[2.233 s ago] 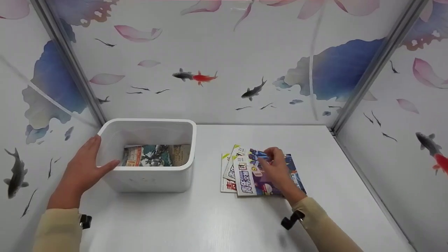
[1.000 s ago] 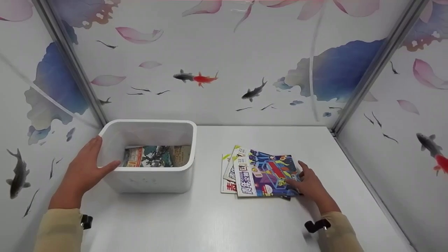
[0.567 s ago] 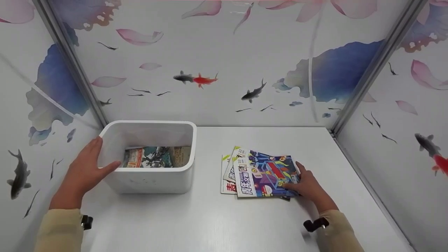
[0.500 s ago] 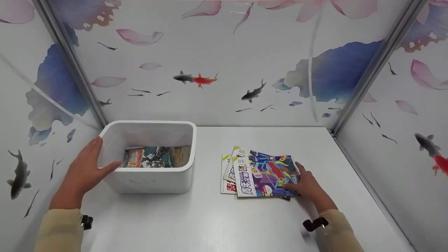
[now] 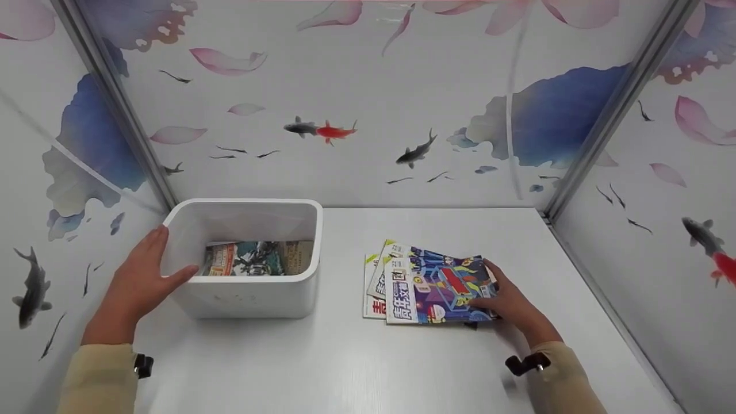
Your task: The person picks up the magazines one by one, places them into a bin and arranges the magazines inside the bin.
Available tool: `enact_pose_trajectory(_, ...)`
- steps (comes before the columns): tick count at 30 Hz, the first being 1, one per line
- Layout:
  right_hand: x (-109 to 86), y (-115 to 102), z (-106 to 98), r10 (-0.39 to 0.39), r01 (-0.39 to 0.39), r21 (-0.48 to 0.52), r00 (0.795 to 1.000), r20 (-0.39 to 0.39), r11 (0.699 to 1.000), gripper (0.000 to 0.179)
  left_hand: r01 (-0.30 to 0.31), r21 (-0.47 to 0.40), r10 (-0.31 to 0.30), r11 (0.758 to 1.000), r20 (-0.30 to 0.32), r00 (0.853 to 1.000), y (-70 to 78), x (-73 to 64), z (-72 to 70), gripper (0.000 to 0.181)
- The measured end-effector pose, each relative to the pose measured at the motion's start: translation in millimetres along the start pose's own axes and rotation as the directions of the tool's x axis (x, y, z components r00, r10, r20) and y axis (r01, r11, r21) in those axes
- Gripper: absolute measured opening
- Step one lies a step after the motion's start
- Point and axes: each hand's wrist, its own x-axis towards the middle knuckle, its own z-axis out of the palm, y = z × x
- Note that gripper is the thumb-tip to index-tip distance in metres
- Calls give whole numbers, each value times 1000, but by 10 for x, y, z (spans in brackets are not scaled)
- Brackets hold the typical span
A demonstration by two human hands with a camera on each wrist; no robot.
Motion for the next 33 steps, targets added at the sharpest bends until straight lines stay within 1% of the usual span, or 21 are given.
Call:
enact_pose_trajectory(2,-4,2,-3,11,-12,37,1000,19,999,125,-2,-1,2,1000,-8,1000,2,1,-2,116)
enact_pose_trajectory(4,-10,14,-6,21,-23,50,999,38,998,123,-5,-2,5,1000,-12,1000,5,2,0,115)
enact_pose_trajectory(8,-8,49,-4,13,-17,60,998,66,998,111,-10,1,10,1000,-13,1000,1,5,7,114)
enact_pose_trajectory(11,-5,59,-1,1,-6,68,998,67,998,104,-9,0,9,1000,-11,1000,3,1,12,114)
enact_pose_trajectory(15,-14,54,-9,-2,-2,82,998,57,997,102,-9,2,9,1000,-11,1000,6,-7,9,115)
enact_pose_trajectory(16,-17,50,-10,-3,-3,101,999,54,995,102,-10,4,10,1000,-12,1000,4,-6,7,114)
enact_pose_trajectory(19,-25,39,-18,-5,-5,169,998,58,986,100,-11,5,11,1000,-14,1000,9,-4,2,114)
enact_pose_trajectory(23,-35,26,-29,-7,-14,277,997,74,961,99,-9,5,9,1000,-8,1000,21,-5,-4,114)
enact_pose_trajectory(28,-49,2,-27,-25,-1,344,997,71,939,100,-4,0,4,1000,-6,1000,12,-5,-2,114)
enact_pose_trajectory(33,-65,-40,-26,-20,1,370,999,46,929,105,0,-7,0,1000,-5,1000,-3,8,2,114)
